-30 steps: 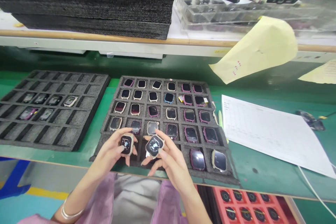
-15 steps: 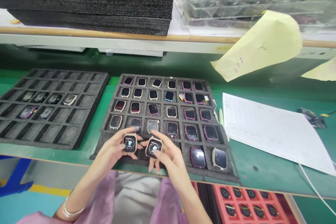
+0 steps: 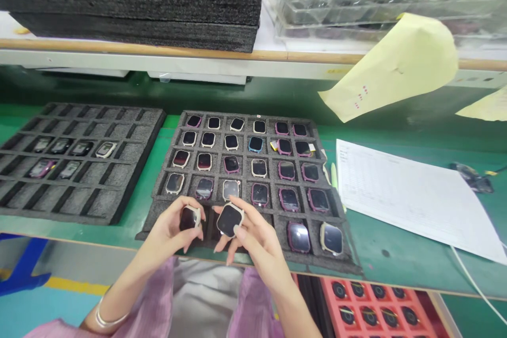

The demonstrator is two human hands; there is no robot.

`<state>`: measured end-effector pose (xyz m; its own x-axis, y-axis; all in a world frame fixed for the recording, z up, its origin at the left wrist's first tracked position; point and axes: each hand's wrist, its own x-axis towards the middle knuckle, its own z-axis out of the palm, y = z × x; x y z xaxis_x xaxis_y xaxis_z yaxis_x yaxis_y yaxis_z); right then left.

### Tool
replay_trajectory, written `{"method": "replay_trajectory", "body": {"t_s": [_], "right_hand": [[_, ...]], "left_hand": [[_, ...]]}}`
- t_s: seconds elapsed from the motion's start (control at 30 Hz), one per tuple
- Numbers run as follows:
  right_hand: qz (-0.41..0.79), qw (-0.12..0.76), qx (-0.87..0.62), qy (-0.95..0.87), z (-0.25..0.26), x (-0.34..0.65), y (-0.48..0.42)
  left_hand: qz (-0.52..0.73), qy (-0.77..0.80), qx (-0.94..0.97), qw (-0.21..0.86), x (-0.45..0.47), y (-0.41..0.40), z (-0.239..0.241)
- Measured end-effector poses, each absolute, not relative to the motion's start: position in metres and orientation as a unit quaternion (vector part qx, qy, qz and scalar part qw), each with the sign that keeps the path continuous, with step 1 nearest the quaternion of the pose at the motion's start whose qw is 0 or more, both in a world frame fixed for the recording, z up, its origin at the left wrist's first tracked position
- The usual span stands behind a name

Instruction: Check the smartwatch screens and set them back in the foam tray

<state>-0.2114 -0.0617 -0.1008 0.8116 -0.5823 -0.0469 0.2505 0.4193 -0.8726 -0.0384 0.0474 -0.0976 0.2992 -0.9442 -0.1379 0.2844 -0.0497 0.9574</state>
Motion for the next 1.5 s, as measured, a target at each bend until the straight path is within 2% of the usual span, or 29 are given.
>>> {"method": "replay_trajectory", "body": {"t_s": [0.17,0.67,1.13,1.5], "right_hand": [[-0.258,0.835,-0.464,0.144,-0.102,-0.209,-0.061],[-0.267,0.843,-0.433,0.178,-0.096,-0.21,-0.06],[-0.268,0.844,-0.435,0.164,-0.101,-0.21,-0.062],[-0.265,0.834,-0.453,0.169,-0.106,-0.21,-0.063]], "left_hand": [[-0.433,-0.353,0.572,0.601,-0.039,0.048,-0.101],[-0.469,-0.331,0.564,0.593,-0.041,0.05,-0.105],[-0.421,-0.365,0.59,0.584,-0.039,0.052,-0.104],[-0.432,-0.363,0.59,0.578,-0.038,0.051,-0.103]]}}
